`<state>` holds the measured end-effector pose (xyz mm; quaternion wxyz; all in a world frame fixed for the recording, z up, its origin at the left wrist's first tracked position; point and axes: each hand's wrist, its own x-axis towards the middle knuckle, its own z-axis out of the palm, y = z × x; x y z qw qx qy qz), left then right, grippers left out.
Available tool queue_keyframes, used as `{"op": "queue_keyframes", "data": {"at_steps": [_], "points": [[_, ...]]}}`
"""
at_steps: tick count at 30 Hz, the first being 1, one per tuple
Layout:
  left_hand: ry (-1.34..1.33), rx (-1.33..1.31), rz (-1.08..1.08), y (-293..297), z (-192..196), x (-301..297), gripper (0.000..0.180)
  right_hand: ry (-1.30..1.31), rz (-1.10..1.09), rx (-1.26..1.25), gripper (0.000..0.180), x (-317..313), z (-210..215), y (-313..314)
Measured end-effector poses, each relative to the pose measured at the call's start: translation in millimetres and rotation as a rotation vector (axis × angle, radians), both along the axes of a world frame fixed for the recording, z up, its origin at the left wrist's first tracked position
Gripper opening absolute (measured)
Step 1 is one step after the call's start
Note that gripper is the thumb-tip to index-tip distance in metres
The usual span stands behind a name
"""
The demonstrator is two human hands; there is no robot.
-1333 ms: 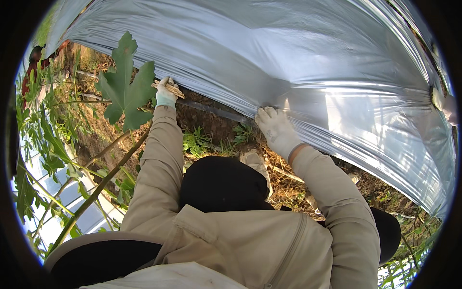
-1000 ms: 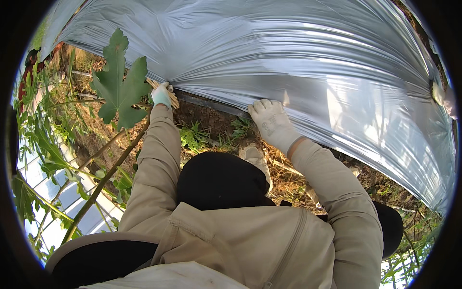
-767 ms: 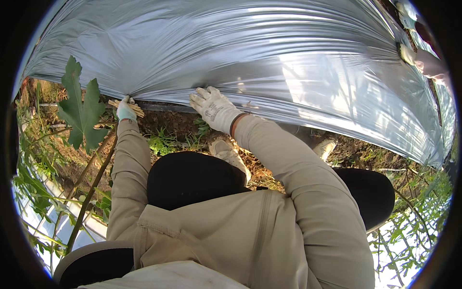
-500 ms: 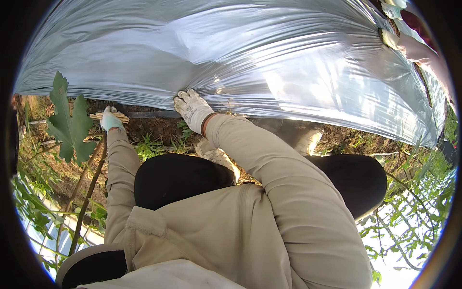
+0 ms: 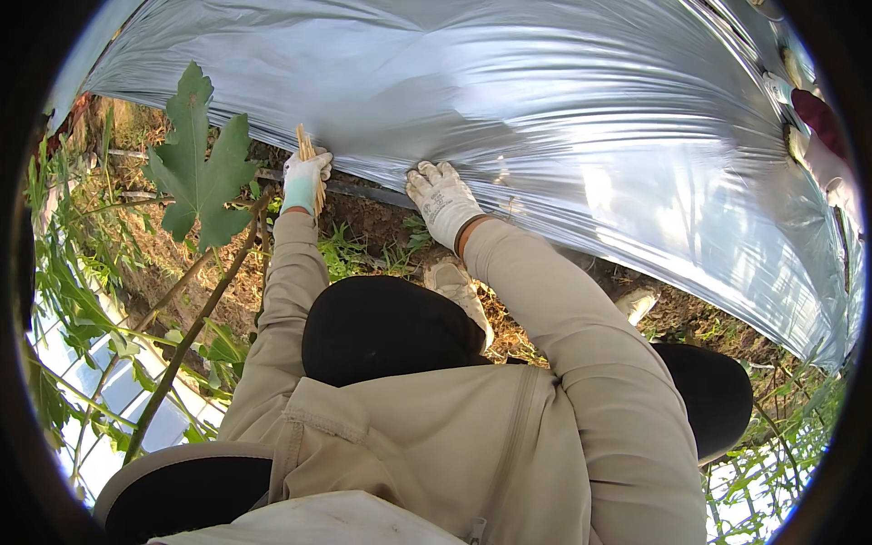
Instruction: The person secures a plastic sheet over a row of plants in a greenhouse using wooden pegs. They lift the sheet, insert the pegs into the soil along the edge, and repeat the process along the row.
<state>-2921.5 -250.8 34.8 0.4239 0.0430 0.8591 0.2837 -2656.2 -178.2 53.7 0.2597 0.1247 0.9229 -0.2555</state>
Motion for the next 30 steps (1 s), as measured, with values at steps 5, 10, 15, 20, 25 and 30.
{"op": "queue_keyframes", "data": {"at_steps": [5, 10, 15, 20, 25, 30], "points": [[-0.075, -0.057, -0.029, -7.3, 0.2, -12.7, 0.024, 0.043, -0.005, 0.038, 0.052, 1.3, -1.3, -0.6], [-0.034, -0.059, -0.091, -10.3, -3.8, -18.2, 0.033, 0.012, 0.019, 0.008, 0.059, 2.1, -3.5, 0.5], [-0.099, 0.022, 0.015, -22.9, -10.0, -12.5, 0.027, -0.019, 0.045, -0.021, 0.057, -1.5, 8.6, 7.9], [-0.105, -0.039, -0.01, -23.3, -12.8, -15.1, 0.03, -0.206, 0.059, -0.195, 0.051, -28.7, 37.1, 34.4], [-0.122, 0.079, 0.073, -25.7, -8.5, -10.2, 0.027, -0.164, -0.304, -0.386, 0.046, -54.2, 44.2, 40.0], [-0.141, 0.038, 0.134, -25.5, -6.2, -5.2, 0.025, -0.409, -0.765, -0.972, 0.044, -99.8, 12.8, -2.8]]}}
